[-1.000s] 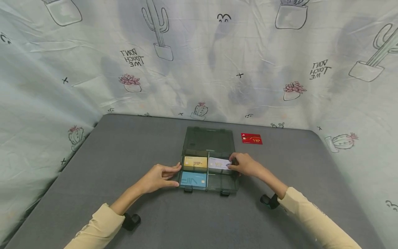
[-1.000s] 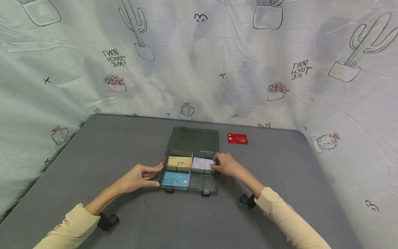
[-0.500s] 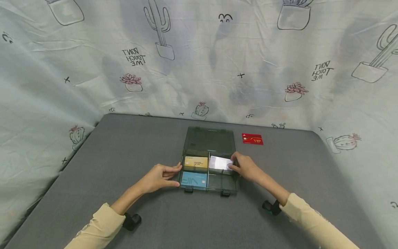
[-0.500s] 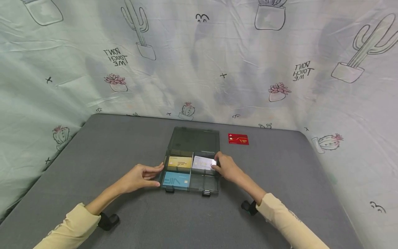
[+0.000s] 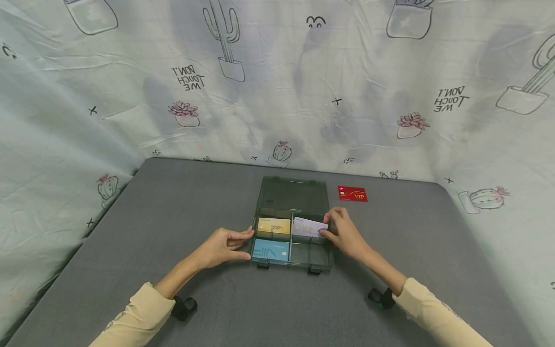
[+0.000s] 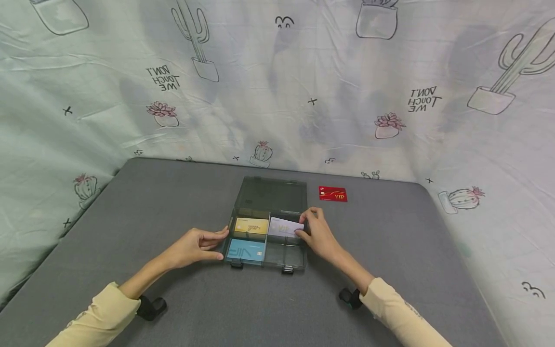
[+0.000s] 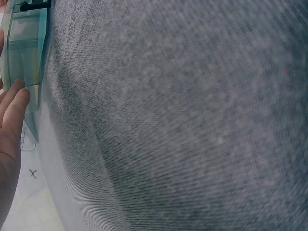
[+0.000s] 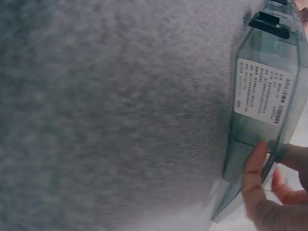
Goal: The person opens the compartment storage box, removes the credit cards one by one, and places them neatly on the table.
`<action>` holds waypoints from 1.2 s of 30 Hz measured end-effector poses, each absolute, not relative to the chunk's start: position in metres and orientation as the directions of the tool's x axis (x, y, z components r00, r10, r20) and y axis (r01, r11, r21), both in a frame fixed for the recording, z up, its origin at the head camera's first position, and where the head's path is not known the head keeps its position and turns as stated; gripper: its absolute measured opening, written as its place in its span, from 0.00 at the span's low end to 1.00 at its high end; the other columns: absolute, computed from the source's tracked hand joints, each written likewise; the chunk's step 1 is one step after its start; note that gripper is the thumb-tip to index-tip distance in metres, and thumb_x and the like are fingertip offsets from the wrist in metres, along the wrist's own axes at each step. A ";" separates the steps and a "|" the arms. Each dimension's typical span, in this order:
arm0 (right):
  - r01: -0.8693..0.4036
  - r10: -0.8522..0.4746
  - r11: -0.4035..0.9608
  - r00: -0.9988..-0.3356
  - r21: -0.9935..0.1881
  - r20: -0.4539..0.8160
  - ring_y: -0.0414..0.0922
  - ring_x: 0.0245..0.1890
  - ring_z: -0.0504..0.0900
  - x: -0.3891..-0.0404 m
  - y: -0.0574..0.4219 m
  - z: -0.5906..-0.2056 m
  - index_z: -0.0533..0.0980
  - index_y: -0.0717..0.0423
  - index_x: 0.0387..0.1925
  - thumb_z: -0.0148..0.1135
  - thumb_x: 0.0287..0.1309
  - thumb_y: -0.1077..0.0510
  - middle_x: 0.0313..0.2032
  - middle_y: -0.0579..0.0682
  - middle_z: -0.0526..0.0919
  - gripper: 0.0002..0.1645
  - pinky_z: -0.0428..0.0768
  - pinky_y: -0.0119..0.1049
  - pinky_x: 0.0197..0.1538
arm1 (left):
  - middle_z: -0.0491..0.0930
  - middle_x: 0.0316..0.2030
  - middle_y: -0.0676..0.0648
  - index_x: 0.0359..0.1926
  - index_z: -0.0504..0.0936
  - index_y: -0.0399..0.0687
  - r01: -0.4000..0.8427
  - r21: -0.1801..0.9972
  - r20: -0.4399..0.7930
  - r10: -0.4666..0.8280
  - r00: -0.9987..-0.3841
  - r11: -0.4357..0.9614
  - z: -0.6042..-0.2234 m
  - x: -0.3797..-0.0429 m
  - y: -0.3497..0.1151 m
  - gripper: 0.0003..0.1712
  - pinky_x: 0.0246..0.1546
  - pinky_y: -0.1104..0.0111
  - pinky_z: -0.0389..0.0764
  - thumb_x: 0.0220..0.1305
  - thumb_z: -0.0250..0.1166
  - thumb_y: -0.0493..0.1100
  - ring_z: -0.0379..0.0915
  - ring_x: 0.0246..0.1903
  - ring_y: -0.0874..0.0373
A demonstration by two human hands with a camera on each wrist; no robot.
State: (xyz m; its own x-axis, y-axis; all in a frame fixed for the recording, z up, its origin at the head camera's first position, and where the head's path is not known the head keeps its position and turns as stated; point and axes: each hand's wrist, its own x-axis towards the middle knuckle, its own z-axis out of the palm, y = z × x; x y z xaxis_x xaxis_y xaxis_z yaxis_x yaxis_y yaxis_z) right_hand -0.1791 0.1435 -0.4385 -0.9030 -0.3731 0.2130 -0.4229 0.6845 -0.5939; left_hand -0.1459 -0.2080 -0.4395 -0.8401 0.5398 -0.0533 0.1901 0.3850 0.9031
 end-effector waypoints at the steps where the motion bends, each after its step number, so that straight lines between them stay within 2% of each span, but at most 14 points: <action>1: -0.442 -0.381 0.678 -0.895 -0.587 0.233 0.44 0.31 0.68 -0.179 0.144 -0.439 0.70 0.61 0.37 0.70 0.53 0.64 0.54 0.66 0.68 0.16 0.70 0.33 0.31 | 0.62 0.65 0.33 0.63 0.69 0.29 0.190 0.903 -0.054 0.540 -0.840 0.385 -0.439 -0.146 -0.208 0.38 0.54 0.66 0.77 0.54 0.72 0.40 0.67 0.60 0.42; 5: -0.515 -0.415 0.643 -0.856 -0.567 0.306 0.42 0.30 0.67 -0.180 0.146 -0.443 0.70 0.61 0.37 0.70 0.53 0.64 0.54 0.62 0.69 0.15 0.70 0.32 0.32 | 0.61 0.65 0.32 0.63 0.69 0.29 0.182 0.906 -0.060 0.542 -0.838 0.381 -0.438 -0.146 -0.208 0.37 0.54 0.65 0.77 0.55 0.72 0.39 0.66 0.61 0.42; 10: -0.588 -0.475 0.585 -0.807 -0.559 0.352 0.40 0.31 0.68 -0.184 0.149 -0.444 0.73 0.58 0.34 0.68 0.55 0.65 0.44 0.53 0.75 0.10 0.71 0.30 0.31 | 0.61 0.65 0.33 0.63 0.68 0.29 0.172 0.908 -0.068 0.540 -0.839 0.382 -0.436 -0.147 -0.208 0.37 0.54 0.66 0.77 0.55 0.71 0.39 0.66 0.61 0.42; 13: -0.603 -0.497 0.557 -0.793 -0.571 0.353 0.38 0.27 0.68 -0.188 0.150 -0.442 0.75 0.57 0.33 0.65 0.57 0.67 0.36 0.48 0.76 0.07 0.72 0.29 0.27 | 0.61 0.65 0.33 0.63 0.69 0.29 0.165 0.908 -0.074 0.535 -0.842 0.386 -0.435 -0.147 -0.208 0.38 0.54 0.66 0.77 0.54 0.72 0.39 0.66 0.61 0.42; 17: -0.567 -0.504 0.534 -0.809 -0.627 0.302 0.35 0.20 0.68 -0.193 0.151 -0.438 0.76 0.58 0.37 0.63 0.59 0.68 0.30 0.47 0.74 0.06 0.73 0.28 0.20 | 0.61 0.66 0.33 0.63 0.68 0.29 0.160 0.911 -0.076 0.537 -0.840 0.380 -0.433 -0.147 -0.207 0.37 0.54 0.66 0.77 0.54 0.71 0.39 0.66 0.61 0.42; 21: -0.537 -0.544 0.532 -0.809 -0.654 0.222 0.35 0.18 0.69 -0.196 0.153 -0.433 0.79 0.58 0.42 0.60 0.63 0.66 0.31 0.47 0.79 0.07 0.74 0.29 0.21 | 0.61 0.66 0.32 0.63 0.68 0.29 0.153 0.915 -0.080 0.539 -0.838 0.374 -0.432 -0.147 -0.207 0.37 0.54 0.66 0.77 0.55 0.71 0.39 0.66 0.61 0.42; 25: -0.465 -0.526 0.522 -0.836 -0.715 0.159 0.40 0.16 0.72 -0.199 0.155 -0.430 0.78 0.59 0.45 0.58 0.66 0.63 0.32 0.49 0.83 0.08 0.76 0.32 0.19 | 0.61 0.65 0.32 0.63 0.68 0.28 0.151 0.915 -0.081 0.537 -0.840 0.375 -0.430 -0.148 -0.207 0.37 0.54 0.66 0.77 0.55 0.71 0.38 0.66 0.61 0.41; 30: -0.342 -0.452 0.469 -0.885 -0.814 0.112 0.44 0.18 0.77 -0.204 0.159 -0.432 0.77 0.58 0.49 0.57 0.67 0.61 0.35 0.55 0.83 0.11 0.80 0.38 0.16 | 0.61 0.65 0.32 0.63 0.68 0.29 0.142 0.916 -0.089 0.535 -0.840 0.376 -0.430 -0.149 -0.207 0.37 0.54 0.66 0.77 0.54 0.71 0.38 0.66 0.61 0.42; 36: -0.266 -0.400 0.427 -0.913 -0.864 0.083 0.42 0.25 0.77 -0.205 0.166 -0.432 0.79 0.60 0.51 0.56 0.68 0.60 0.38 0.57 0.82 0.14 0.83 0.38 0.22 | 0.61 0.65 0.32 0.63 0.69 0.29 0.136 0.915 -0.095 0.531 -0.842 0.379 -0.428 -0.149 -0.206 0.37 0.54 0.66 0.77 0.54 0.72 0.38 0.66 0.61 0.42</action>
State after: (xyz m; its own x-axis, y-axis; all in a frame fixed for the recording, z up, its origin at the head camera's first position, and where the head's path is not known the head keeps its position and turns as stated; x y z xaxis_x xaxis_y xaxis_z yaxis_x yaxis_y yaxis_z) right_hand -0.2052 0.1661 -0.4316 -0.9126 -0.4004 0.0827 -0.2656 0.4269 -0.8644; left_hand -0.1493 -0.2058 -0.4277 -0.8418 0.5314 -0.0945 0.1363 0.3788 0.9154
